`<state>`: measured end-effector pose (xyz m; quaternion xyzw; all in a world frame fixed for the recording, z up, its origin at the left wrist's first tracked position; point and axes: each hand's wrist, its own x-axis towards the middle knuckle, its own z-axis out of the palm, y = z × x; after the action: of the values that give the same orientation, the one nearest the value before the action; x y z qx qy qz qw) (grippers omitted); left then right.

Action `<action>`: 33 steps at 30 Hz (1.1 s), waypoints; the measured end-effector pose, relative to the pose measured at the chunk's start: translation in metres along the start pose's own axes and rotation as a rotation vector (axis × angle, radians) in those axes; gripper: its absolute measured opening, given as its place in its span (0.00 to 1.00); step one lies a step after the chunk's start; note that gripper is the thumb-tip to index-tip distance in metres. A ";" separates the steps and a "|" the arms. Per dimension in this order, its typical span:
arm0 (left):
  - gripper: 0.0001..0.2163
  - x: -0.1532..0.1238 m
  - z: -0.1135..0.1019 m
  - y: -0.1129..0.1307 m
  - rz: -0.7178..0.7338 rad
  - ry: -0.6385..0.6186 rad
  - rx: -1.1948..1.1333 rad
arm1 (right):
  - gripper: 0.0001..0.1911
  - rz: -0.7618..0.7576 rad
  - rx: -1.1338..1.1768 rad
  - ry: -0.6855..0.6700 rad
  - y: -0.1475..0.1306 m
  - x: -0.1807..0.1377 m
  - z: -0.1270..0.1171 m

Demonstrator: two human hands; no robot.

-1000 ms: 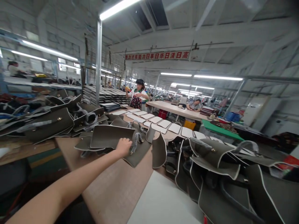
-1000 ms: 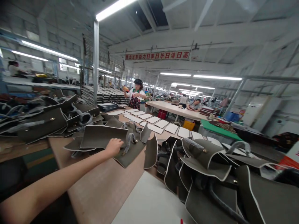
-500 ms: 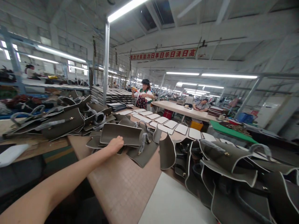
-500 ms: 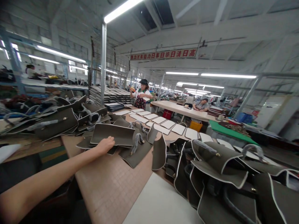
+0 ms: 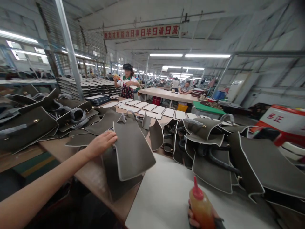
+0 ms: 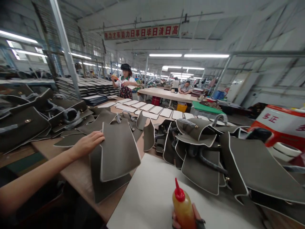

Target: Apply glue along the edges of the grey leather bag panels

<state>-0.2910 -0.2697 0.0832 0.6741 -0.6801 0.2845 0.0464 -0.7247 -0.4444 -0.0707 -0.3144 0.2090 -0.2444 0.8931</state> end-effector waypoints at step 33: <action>0.08 0.005 0.040 0.168 -0.439 -0.666 -0.522 | 0.22 -0.117 0.180 0.174 0.006 0.001 -0.005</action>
<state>-0.4367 -0.3039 -0.0027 0.8221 -0.5483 -0.1439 0.0527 -0.7251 -0.4431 -0.0788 -0.2224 0.2441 -0.3403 0.8804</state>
